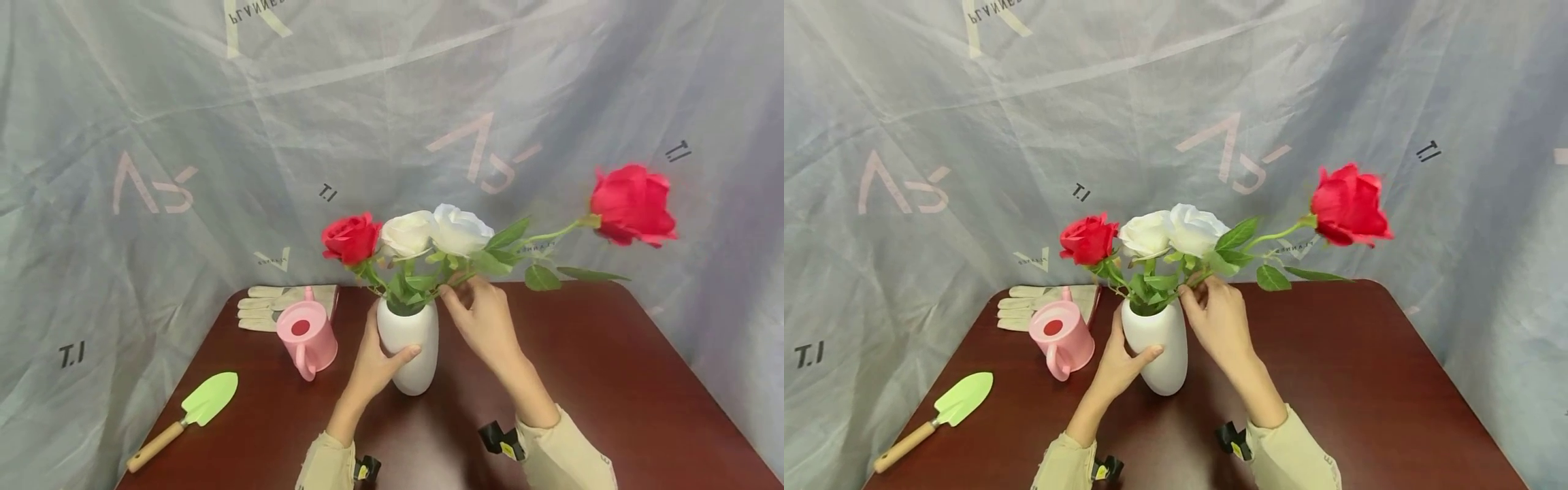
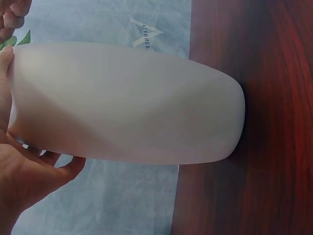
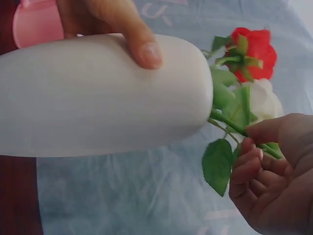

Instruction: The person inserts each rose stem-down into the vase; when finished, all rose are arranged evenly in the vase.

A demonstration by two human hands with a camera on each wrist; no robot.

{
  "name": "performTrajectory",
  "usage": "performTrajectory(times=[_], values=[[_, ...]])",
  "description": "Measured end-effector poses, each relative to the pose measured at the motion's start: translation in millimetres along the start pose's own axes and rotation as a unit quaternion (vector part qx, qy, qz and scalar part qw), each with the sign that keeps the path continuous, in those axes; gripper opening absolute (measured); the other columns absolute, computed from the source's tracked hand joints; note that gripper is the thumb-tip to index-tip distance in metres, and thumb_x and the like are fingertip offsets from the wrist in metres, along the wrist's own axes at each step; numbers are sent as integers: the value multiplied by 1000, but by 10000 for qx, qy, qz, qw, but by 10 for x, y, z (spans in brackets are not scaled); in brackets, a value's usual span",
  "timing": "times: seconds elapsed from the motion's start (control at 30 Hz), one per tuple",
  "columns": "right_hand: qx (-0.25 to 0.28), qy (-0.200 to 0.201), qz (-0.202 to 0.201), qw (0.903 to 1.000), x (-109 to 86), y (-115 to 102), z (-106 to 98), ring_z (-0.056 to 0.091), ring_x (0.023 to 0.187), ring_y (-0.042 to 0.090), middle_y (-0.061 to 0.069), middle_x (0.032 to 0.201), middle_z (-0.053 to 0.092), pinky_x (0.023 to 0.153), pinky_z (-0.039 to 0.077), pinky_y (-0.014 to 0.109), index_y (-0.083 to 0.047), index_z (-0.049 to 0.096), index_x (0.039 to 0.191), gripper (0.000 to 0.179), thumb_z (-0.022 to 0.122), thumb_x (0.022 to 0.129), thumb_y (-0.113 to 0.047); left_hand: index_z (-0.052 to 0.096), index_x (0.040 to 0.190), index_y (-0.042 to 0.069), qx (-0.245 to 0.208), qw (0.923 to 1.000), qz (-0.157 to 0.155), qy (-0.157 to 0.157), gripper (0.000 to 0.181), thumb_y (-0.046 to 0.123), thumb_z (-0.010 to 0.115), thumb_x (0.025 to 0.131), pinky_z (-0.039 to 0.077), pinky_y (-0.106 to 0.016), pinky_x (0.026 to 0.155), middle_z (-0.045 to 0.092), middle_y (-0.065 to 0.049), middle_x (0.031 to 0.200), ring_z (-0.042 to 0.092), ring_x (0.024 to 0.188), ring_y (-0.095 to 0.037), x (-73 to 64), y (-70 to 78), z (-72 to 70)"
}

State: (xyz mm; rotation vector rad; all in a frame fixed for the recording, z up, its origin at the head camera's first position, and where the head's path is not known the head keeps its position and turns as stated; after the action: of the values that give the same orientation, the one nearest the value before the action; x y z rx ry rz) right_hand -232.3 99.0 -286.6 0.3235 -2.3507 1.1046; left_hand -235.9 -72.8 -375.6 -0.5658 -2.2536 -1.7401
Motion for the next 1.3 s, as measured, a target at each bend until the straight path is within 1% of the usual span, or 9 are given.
performTrajectory(times=[0.33, 0.53, 0.67, 0.8, 0.87, 0.93, 1.07, 1.23, 1.3], values=[[307, -38, -198, 9993, -54, -19, 200, 40, 47, 10, -5, 57, 51, 45, 36, 26, -9, 61, 75, 13, 67, 85, -15, 18, 146, 5, 107, 9999, -114, -8, 94, 13, 78, 74, 34, -48, 97, 37, -14, 138, 42, 119, -27, -45, -37, -13], [631, -346, 261, 9971, -153, 101, 106, 49, 55, 12, -6, 63, 55, 51, 41, 27, -14, 65, 82, 17, 71, 83, -30, 17, 146, 6, 77, 9999, -88, -62, 94, 14, 77, 74, 34, -47, 97, 37, -13, 138, 42, 118, -26, 0, -16, 7], [1473, -416, 608, 9863, -164, 180, 23, 60, 72, 13, 0, 73, 63, 62, 48, 26, -11, 66, 98, 19, 70, 84, -23, 18, 146, 7, 75, 9999, -85, -20, 94, 14, 78, 74, 33, -48, 98, 37, -13, 139, 42, 119, -26, 14, -6, -3], [2306, -261, 677, 9703, -116, 182, -4, 61, 85, 12, 5, 83, 63, 74, 49, 25, -5, 64, 105, 24, 70, 84, -14, 19, 145, 5, 83, 10000, -48, 4, 93, 13, 78, 73, 33, -48, 98, 38, -13, 138, 42, 119, -26, 15, -7, -10], [2663, -165, 775, 9606, -100, 172, -2, 57, 71, 11, 6, 84, 62, 63, 48, 24, -3, 65, 103, 22, 70, 84, -13, 19, 145, 5, 100, 9999, -42, -8, 93, 13, 78, 73, 33, -48, 98, 38, -13, 138, 42, 119, -26, 13, -9, -7], [2790, -74, 949, 9556, -91, 167, -2, 57, 70, 7, 3, 88, 63, 58, 48, 24, -2, 65, 104, 24, 69, 85, -15, 19, 145, 5, 101, 9999, -53, -24, 93, 13, 78, 74, 33, -48, 98, 37, -13, 138, 42, 119, -26, 16, -7, -4], [2519, 315, 1195, 9598, -86, 171, -28, 55, 59, 4, -1, 78, 63, 48, 42, 23, -5, 69, 97, 23, 71, 83, -22, 18, 146, 7, 126, 9998, -104, -87, 94, 15, 78, 74, 33, -47, 99, 36, -12, 140, 41, 121, -25, 26, -2, 2], [2191, 642, 792, 9704, -96, 87, 41, 60, 64, 11, 4, 74, 66, 55, 46, 22, -4, 71, 88, 17, 74, 80, -19, 19, 145, 5, 220, 9997, -97, -9, 95, 13, 79, 72, 35, -48, 96, 38, -13, 138, 43, 118, -26, -3, -35, -45], [1818, 753, 578, 9787, -114, 42, 81, 57, 57, 10, 2, 62, 61, 52, 44, 22, -5, 71, 84, 14, 75, 79, -17, 19, 146, 6, 279, 9996, -87, 42, 97, 14, 80, 71, 36, -49, 94, 39, -12, 137, 44, 116, -26, -1, -132, -47]])
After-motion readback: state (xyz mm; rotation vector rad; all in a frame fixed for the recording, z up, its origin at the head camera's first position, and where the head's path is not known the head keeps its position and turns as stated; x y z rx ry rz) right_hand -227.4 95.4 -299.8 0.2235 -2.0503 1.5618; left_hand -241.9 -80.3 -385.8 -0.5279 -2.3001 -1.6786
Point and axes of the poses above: each hand's wrist, its own x-axis towards the middle knuckle, its own z-axis out of the palm, y = z × x, the point moved 8 cm from there along x, towards the middle knuckle
